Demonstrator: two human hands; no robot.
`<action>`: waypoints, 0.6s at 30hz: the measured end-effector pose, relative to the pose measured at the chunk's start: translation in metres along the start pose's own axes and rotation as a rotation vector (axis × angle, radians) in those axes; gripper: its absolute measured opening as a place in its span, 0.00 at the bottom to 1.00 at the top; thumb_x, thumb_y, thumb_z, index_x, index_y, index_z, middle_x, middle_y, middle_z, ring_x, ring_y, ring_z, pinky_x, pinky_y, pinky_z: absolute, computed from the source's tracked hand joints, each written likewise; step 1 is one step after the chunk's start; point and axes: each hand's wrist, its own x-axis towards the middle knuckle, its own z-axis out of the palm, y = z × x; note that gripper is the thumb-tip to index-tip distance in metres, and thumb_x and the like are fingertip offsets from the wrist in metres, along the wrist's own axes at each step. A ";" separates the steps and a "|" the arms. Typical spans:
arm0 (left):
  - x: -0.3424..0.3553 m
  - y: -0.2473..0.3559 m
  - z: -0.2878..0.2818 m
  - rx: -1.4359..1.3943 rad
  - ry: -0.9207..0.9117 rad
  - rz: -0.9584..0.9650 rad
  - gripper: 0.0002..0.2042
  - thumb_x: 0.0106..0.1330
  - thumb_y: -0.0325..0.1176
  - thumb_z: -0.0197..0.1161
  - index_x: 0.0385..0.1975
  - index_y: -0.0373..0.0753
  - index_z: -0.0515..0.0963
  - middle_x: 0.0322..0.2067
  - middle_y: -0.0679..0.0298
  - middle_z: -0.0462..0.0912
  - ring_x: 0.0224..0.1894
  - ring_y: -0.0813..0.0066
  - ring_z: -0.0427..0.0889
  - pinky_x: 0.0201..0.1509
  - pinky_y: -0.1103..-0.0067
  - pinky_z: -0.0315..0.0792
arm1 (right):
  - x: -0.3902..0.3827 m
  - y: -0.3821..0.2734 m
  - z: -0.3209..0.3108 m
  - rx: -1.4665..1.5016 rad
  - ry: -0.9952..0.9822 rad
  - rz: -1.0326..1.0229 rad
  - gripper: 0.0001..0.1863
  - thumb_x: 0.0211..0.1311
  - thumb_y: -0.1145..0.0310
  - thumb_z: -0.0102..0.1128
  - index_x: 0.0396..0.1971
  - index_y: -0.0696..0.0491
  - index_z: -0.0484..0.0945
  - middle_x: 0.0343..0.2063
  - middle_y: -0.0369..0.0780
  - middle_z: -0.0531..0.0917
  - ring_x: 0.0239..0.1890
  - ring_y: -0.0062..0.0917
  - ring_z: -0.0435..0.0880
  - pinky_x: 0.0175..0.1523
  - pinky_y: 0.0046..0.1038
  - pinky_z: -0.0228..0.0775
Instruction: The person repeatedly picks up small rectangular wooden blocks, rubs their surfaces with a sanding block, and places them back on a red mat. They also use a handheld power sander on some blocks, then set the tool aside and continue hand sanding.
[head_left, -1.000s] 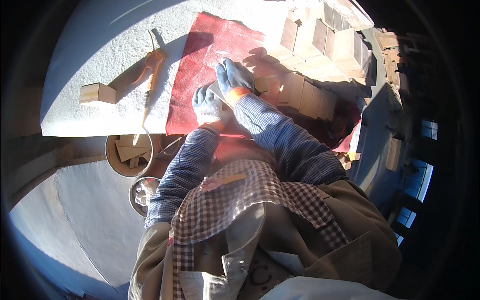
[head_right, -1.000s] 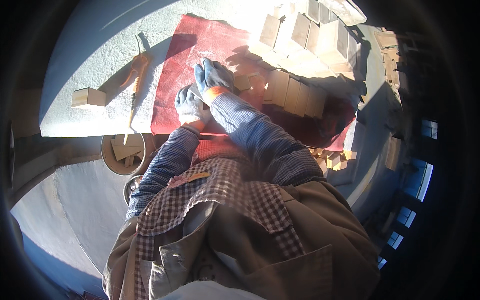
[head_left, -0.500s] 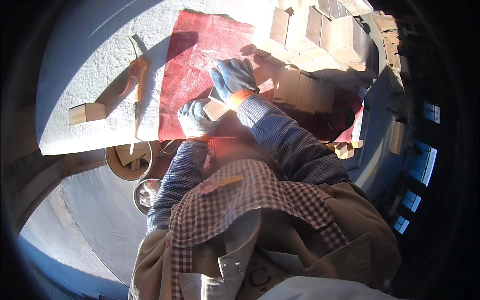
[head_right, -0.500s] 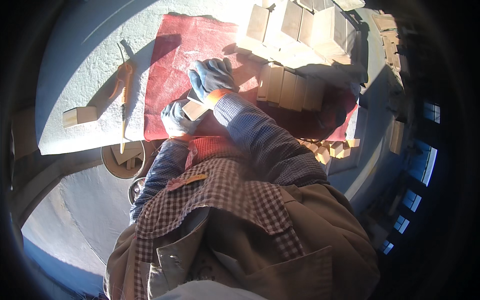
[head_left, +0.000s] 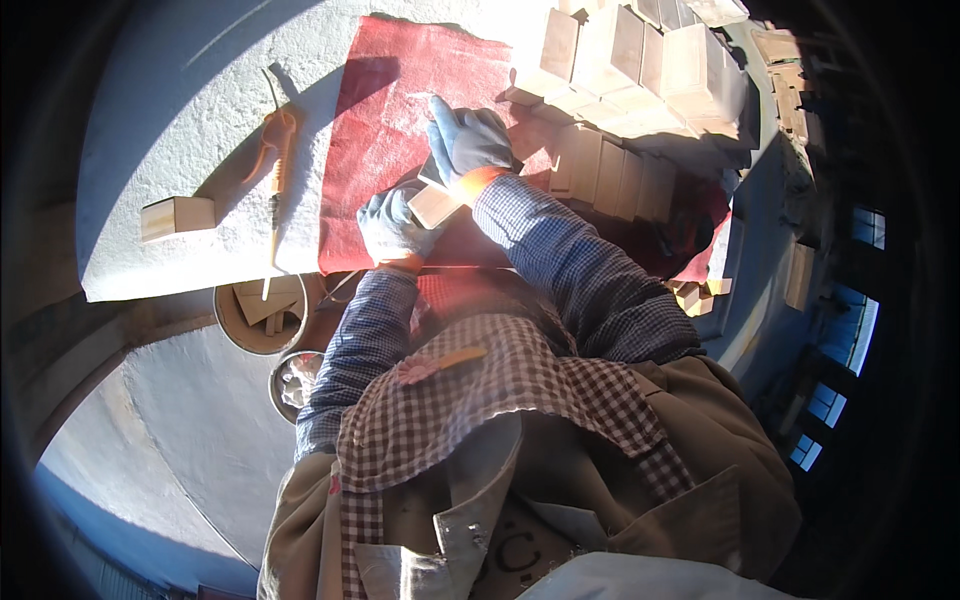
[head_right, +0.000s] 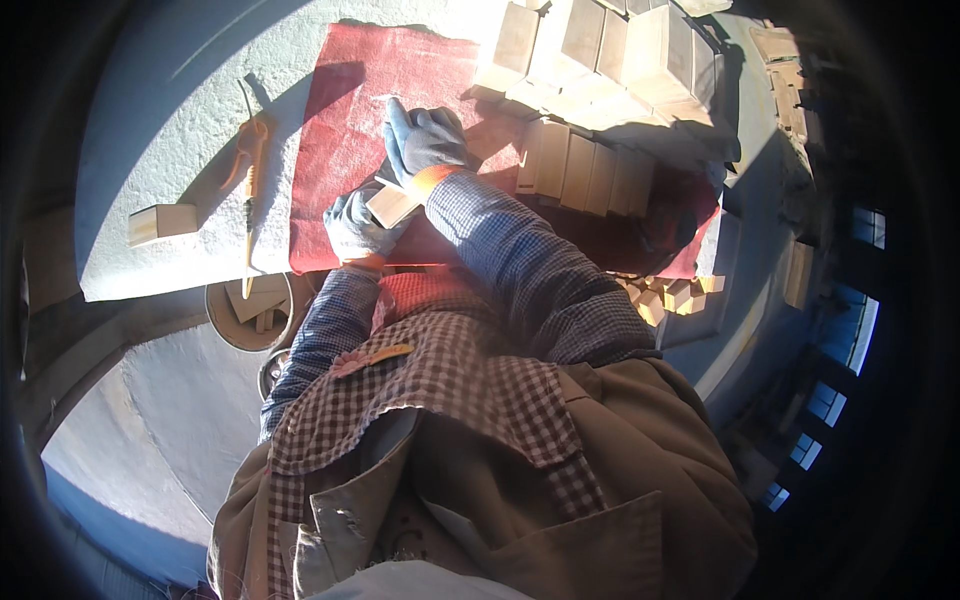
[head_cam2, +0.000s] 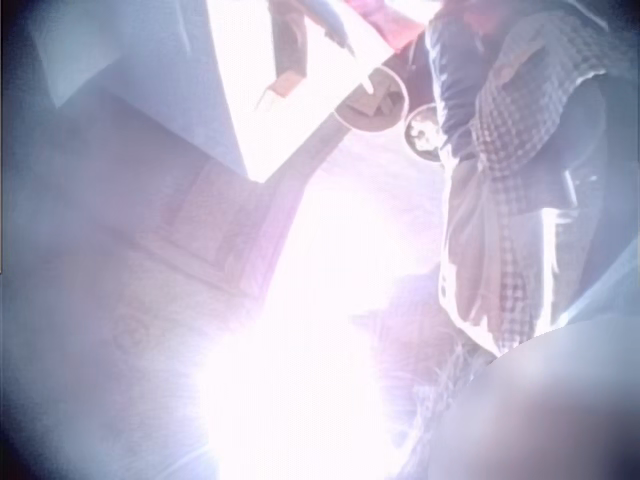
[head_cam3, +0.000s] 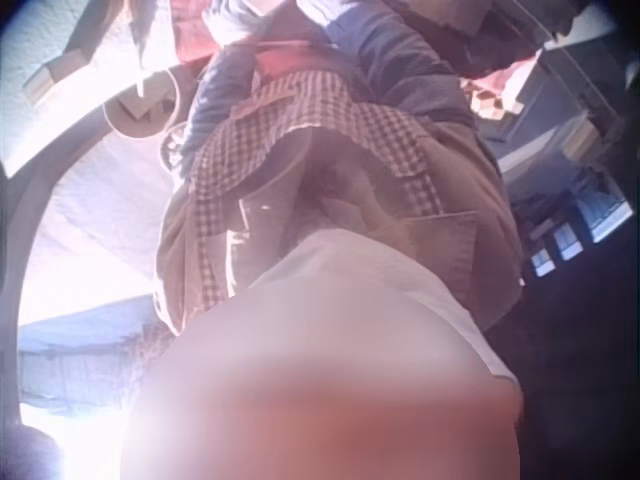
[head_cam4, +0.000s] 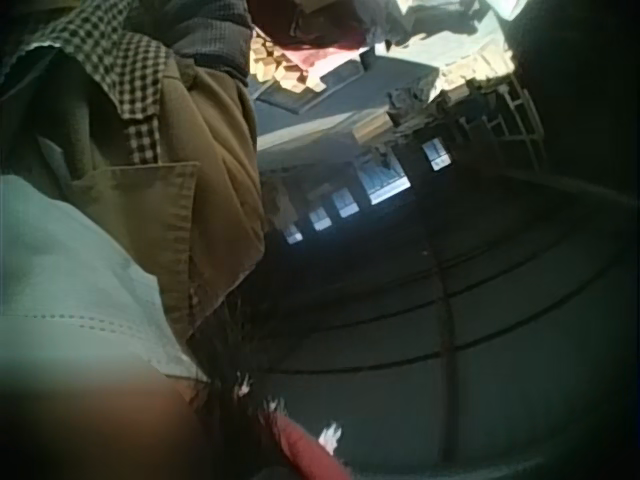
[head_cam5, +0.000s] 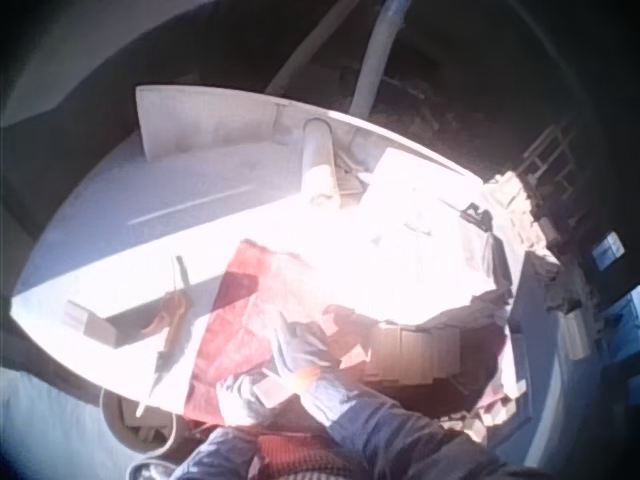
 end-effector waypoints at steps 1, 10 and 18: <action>0.000 -0.001 0.000 -0.033 0.043 0.048 0.32 0.41 0.59 0.77 0.46 0.47 0.82 0.41 0.66 0.86 0.49 0.62 0.81 0.57 0.62 0.68 | 0.005 0.012 -0.005 -0.081 -0.034 0.045 0.24 0.75 0.55 0.47 0.63 0.51 0.72 0.42 0.46 0.83 0.46 0.43 0.80 0.58 0.47 0.68; 0.014 0.060 -0.048 0.159 0.200 0.212 0.50 0.39 0.57 0.82 0.63 0.42 0.67 0.63 0.58 0.72 0.63 0.56 0.71 0.67 0.56 0.64 | -0.022 0.081 -0.011 0.533 0.417 0.547 0.23 0.72 0.47 0.57 0.38 0.56 0.77 0.37 0.47 0.83 0.39 0.41 0.81 0.48 0.39 0.72; 0.030 0.045 -0.044 -0.419 0.182 0.373 0.30 0.49 0.42 0.80 0.52 0.41 0.78 0.49 0.58 0.84 0.52 0.56 0.81 0.58 0.64 0.73 | -0.055 0.101 -0.022 1.095 0.271 0.822 0.30 0.70 0.39 0.58 0.45 0.54 0.85 0.50 0.38 0.84 0.57 0.25 0.76 0.65 0.30 0.63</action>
